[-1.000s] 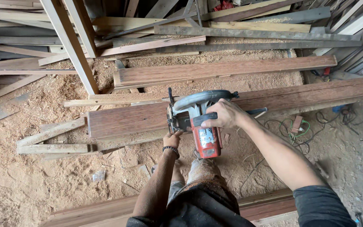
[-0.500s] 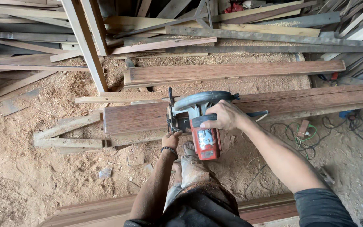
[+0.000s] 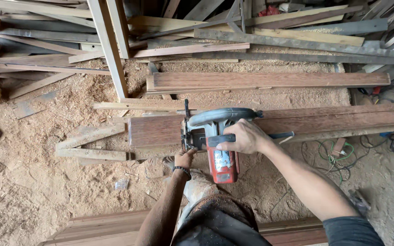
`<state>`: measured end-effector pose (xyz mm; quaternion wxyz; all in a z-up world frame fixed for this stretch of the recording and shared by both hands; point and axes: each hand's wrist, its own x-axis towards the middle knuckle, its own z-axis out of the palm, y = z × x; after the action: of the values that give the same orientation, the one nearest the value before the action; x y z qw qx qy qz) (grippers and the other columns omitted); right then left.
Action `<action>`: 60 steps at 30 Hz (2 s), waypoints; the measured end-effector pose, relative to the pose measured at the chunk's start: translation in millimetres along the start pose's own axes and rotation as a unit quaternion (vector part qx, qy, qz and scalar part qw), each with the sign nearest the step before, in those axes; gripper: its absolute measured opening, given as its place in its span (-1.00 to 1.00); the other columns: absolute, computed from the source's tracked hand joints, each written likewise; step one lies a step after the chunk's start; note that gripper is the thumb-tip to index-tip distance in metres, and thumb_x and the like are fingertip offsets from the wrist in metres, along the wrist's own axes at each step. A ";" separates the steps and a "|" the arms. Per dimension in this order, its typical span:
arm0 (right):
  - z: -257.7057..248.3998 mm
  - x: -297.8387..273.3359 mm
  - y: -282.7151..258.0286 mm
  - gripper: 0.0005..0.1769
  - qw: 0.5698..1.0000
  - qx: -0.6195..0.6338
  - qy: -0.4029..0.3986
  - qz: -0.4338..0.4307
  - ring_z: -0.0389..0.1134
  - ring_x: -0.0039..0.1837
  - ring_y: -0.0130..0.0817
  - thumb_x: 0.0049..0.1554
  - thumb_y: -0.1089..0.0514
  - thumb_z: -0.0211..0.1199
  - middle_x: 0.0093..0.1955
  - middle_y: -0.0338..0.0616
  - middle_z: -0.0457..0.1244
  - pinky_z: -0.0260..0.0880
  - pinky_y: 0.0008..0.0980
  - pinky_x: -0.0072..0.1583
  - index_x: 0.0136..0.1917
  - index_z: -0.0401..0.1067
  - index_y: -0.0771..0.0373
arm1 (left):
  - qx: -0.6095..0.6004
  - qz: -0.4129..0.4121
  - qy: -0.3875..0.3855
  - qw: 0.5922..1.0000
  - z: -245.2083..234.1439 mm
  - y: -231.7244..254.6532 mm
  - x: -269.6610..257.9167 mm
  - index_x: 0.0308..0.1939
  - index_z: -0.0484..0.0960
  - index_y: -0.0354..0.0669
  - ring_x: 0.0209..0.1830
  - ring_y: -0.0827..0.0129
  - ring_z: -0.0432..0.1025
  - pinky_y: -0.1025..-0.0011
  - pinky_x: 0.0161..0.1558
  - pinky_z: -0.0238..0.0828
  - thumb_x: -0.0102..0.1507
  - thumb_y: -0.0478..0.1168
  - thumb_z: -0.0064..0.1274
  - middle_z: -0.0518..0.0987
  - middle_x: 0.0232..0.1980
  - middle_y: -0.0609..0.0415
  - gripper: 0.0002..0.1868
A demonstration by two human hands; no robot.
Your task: The person cuts a long wooden plank into two pieces using a circular saw and then holds up both pieces to view them.
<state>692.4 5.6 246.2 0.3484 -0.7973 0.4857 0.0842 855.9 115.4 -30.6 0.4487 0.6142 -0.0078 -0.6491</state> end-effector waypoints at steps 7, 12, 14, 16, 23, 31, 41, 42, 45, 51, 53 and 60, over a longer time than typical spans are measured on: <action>12.8 16.9 -18.1 -0.37 1.000 -0.007 -0.018 0.015 0.30 -0.43 -0.17 -0.09 -0.50 0.28 -0.60 -0.10 0.17 0.23 -0.31 -0.28 -0.47 0.39 0.10 | 0.026 0.018 0.010 0.999 -25.5 15.3 -1.2 -0.51 0.53 -0.18 -0.64 0.47 0.26 0.54 -0.49 0.12 -0.04 -0.27 0.50 0.42 -0.68 0.04 -0.66; 13.7 25.5 -41.8 -0.37 0.999 -0.011 -0.020 0.024 0.33 -0.39 -0.10 -0.09 -0.51 0.26 -0.55 -0.03 0.22 0.25 -0.28 -0.27 -0.44 0.42 0.10 | 0.052 0.022 -0.001 0.998 -40.8 26.8 1.7 -0.50 0.56 -0.17 -0.58 0.44 0.31 0.53 -0.42 0.17 -0.01 -0.23 0.48 0.44 -0.64 0.04 -0.69; 20.2 29.3 -45.9 -0.38 0.999 -0.001 -0.021 0.028 0.34 -0.38 -0.09 -0.10 -0.50 0.28 -0.54 -0.02 0.24 0.26 -0.27 -0.26 -0.42 0.45 0.09 | 0.000 0.004 -0.011 1.000 -49.1 28.2 0.9 -0.46 0.57 -0.20 -0.61 0.46 0.33 0.55 -0.46 0.20 -0.01 -0.31 0.46 0.47 -0.63 0.05 -0.71; 22.8 34.2 -57.4 -0.39 0.999 -0.001 -0.014 0.031 0.34 -0.39 -0.10 -0.10 -0.50 0.28 -0.54 -0.03 0.24 0.26 -0.26 -0.26 -0.42 0.45 0.09 | -0.003 0.004 -0.016 1.000 -58.3 33.3 3.6 -0.44 0.59 -0.20 -0.59 0.47 0.36 0.57 -0.44 0.23 -0.01 -0.32 0.46 0.50 -0.60 0.05 -0.73; 37.9 51.7 -88.4 -0.46 1.000 0.002 0.000 0.031 0.33 -0.39 -0.06 -0.11 -0.43 0.31 -0.54 -0.02 0.24 0.24 -0.23 -0.27 -0.39 0.49 0.08 | -0.071 -0.008 -0.033 0.997 -92.8 54.0 14.4 -0.33 0.63 -0.36 -0.52 0.31 0.52 0.43 -0.35 0.46 0.00 -0.43 0.43 0.62 -0.49 -0.10 -0.74; 54.1 71.1 -119.8 -0.45 1.000 -0.003 0.004 0.024 0.33 -0.37 -0.03 -0.12 -0.46 0.31 -0.52 0.00 0.23 0.25 -0.22 -0.25 -0.36 0.50 0.07 | 0.002 0.015 -0.027 1.000 -132.1 73.2 17.7 -0.43 0.68 -0.21 -0.53 0.48 0.39 0.52 -0.37 0.34 0.00 -0.31 0.43 0.58 -0.52 0.06 -0.81; 68.1 90.3 -159.8 -0.45 1.000 -0.012 0.004 0.027 0.35 -0.32 0.02 -0.15 -0.46 0.30 -0.49 0.03 0.24 0.25 -0.19 -0.23 -0.36 0.50 0.05 | 0.126 0.011 0.007 0.992 -172.3 96.9 23.1 -0.42 0.71 -0.16 -0.49 0.41 0.41 0.42 -0.32 0.35 -0.03 -0.14 0.46 0.53 -0.57 0.05 -0.74; 69.0 92.2 -164.8 -0.45 1.000 -0.009 0.007 0.029 0.35 -0.32 0.02 -0.15 -0.46 0.30 -0.49 0.03 0.24 0.25 -0.19 -0.23 -0.36 0.50 0.05 | 0.129 0.012 0.005 0.992 -175.0 100.6 22.0 -0.42 0.71 -0.16 -0.49 0.41 0.41 0.42 -0.32 0.35 -0.03 -0.14 0.46 0.53 -0.57 0.05 -0.74; 71.4 97.4 -178.7 -0.45 1.000 0.002 0.009 0.025 0.34 -0.36 -0.09 -0.16 -0.47 0.30 -0.53 -0.06 0.23 0.25 -0.25 -0.24 -0.40 0.49 0.04 | 0.152 0.003 0.023 0.988 -183.0 111.5 16.8 -0.42 0.68 -0.20 -0.46 0.33 0.43 0.36 -0.27 0.36 -0.04 -0.06 0.48 0.54 -0.56 0.00 -0.65; 79.7 108.6 -203.1 -0.42 1.000 0.001 0.017 -0.002 0.31 -0.38 -0.06 -0.14 -0.48 0.30 -0.55 0.00 0.19 0.22 -0.24 -0.27 -0.41 0.47 0.08 | 0.193 -0.011 0.033 0.981 -210.2 133.7 13.6 -0.40 0.75 -0.07 -0.46 0.30 0.51 0.38 -0.25 0.41 -0.08 0.01 0.43 0.56 -0.57 0.03 -0.68; 81.6 112.1 -211.5 -0.42 1.000 0.006 0.024 -0.008 0.30 -0.40 -0.08 -0.12 -0.46 0.30 -0.56 -0.02 0.17 0.20 -0.25 -0.28 -0.42 0.45 0.09 | 0.151 0.004 0.039 0.988 -215.5 138.1 13.8 -0.41 0.74 -0.07 -0.49 0.40 0.40 0.45 -0.29 0.35 -0.06 -0.07 0.43 0.50 -0.58 0.07 -0.74; 93.4 124.8 -226.8 -0.42 0.999 0.013 0.030 -0.025 0.34 -0.38 -0.08 -0.12 -0.48 0.30 -0.56 -0.05 0.19 0.21 -0.25 -0.28 -0.39 0.47 0.07 | 0.143 0.007 0.046 0.989 -233.9 151.1 17.1 -0.41 0.69 -0.15 -0.51 0.42 0.40 0.46 -0.34 0.31 -0.05 -0.07 0.45 0.49 -0.61 0.07 -0.69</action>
<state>964.6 40.5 225.3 0.3455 -0.8071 0.4766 0.0449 1133.3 141.6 -16.6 0.3603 0.7015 -0.0843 -0.6091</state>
